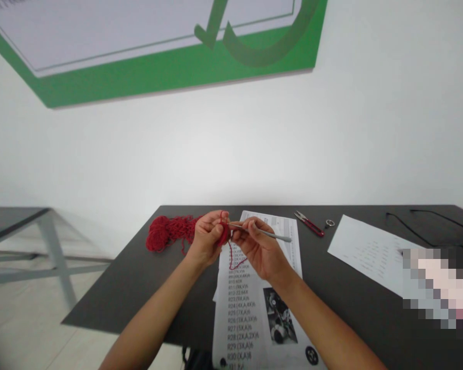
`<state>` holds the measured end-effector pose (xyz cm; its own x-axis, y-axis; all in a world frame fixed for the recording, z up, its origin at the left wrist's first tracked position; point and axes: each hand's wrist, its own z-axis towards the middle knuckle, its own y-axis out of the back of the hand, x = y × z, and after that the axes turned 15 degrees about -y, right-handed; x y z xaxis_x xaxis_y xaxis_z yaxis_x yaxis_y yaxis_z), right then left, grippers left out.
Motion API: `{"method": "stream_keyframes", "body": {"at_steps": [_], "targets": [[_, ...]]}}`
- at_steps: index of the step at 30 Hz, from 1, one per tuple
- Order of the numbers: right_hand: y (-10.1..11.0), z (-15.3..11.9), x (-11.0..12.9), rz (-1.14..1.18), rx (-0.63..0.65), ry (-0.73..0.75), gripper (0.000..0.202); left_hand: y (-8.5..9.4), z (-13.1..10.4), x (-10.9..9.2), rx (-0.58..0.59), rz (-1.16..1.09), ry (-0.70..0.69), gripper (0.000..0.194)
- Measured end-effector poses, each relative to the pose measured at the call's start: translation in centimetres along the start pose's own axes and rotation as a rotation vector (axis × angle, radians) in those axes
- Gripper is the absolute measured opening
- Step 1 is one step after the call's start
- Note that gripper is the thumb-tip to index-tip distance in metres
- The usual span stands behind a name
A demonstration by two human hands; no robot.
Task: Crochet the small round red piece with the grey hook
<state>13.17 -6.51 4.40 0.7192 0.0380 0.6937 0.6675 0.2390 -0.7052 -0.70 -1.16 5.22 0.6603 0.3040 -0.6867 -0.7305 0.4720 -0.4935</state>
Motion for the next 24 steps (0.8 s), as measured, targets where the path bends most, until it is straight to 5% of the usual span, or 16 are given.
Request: {"method": "stream_keyframes", "body": {"at_steps": [4,8,17,24], "targets": [[0.4,0.5,-0.5,-0.081,-0.118,0.123,0.018,0.0,0.0,0.0,0.006,0.391,-0.213,0.043],[0.7,0.8,-0.8,-0.203,-0.244,0.227,0.024,-0.3,-0.6,-0.1,0.061,0.589,-0.275,0.038],[1.0,0.2,0.2,-0.581,-0.420,0.327,0.029,-0.7,-0.8,0.0,0.088,0.613,-0.242,0.039],[0.2,-0.4,0.6,-0.727,-0.417,0.504,0.024,-0.7,-0.7,-0.1,0.069,0.601,-0.236,0.040]]}}
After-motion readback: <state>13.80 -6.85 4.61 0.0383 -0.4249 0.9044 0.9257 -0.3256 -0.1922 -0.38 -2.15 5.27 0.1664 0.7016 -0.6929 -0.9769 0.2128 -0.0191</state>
